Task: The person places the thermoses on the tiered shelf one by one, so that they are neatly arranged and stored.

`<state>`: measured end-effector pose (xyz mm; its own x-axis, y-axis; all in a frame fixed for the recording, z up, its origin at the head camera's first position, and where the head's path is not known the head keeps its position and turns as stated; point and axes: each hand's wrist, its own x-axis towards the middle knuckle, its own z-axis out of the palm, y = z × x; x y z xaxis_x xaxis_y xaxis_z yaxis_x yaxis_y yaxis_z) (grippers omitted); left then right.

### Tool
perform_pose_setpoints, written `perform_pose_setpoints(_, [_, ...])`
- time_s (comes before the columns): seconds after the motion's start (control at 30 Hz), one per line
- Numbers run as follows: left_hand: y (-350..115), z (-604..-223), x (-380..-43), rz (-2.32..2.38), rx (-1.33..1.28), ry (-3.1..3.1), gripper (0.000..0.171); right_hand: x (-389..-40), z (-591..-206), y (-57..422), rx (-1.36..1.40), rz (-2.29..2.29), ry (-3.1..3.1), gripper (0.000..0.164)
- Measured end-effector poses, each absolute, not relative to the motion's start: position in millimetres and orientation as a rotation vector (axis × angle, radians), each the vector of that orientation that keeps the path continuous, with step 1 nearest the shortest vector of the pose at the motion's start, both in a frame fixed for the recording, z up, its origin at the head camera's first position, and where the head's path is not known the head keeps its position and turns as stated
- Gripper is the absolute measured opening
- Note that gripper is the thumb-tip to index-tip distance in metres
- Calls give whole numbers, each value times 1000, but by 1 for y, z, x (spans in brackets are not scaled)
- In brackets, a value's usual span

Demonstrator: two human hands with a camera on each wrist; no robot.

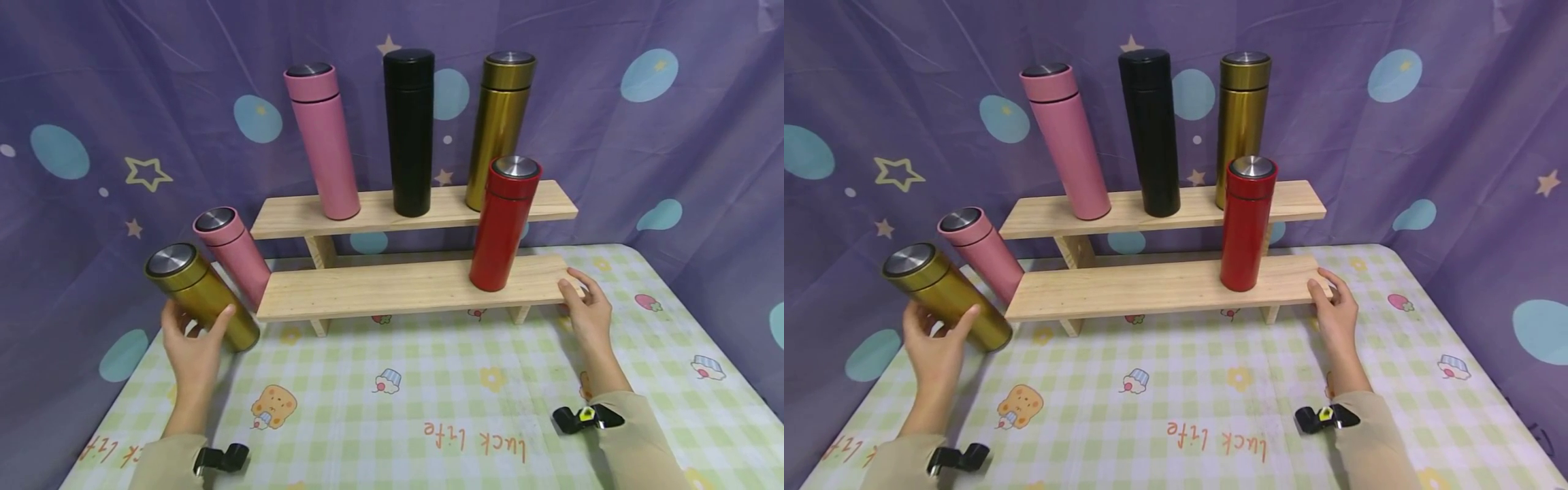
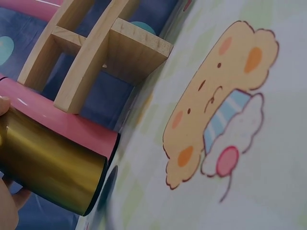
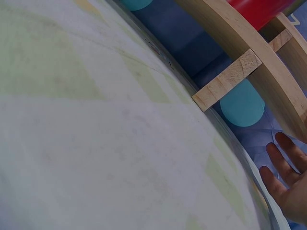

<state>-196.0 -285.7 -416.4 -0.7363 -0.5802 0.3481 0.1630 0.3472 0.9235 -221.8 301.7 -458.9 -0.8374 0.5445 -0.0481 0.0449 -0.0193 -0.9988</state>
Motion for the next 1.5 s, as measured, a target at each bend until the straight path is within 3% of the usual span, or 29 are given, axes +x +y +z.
perform_pose_setpoints(1.5, [-232, -369, -153, -1361, -48, -1906, 74, -222, -460, 301, -602, 1931, -1900, 46])
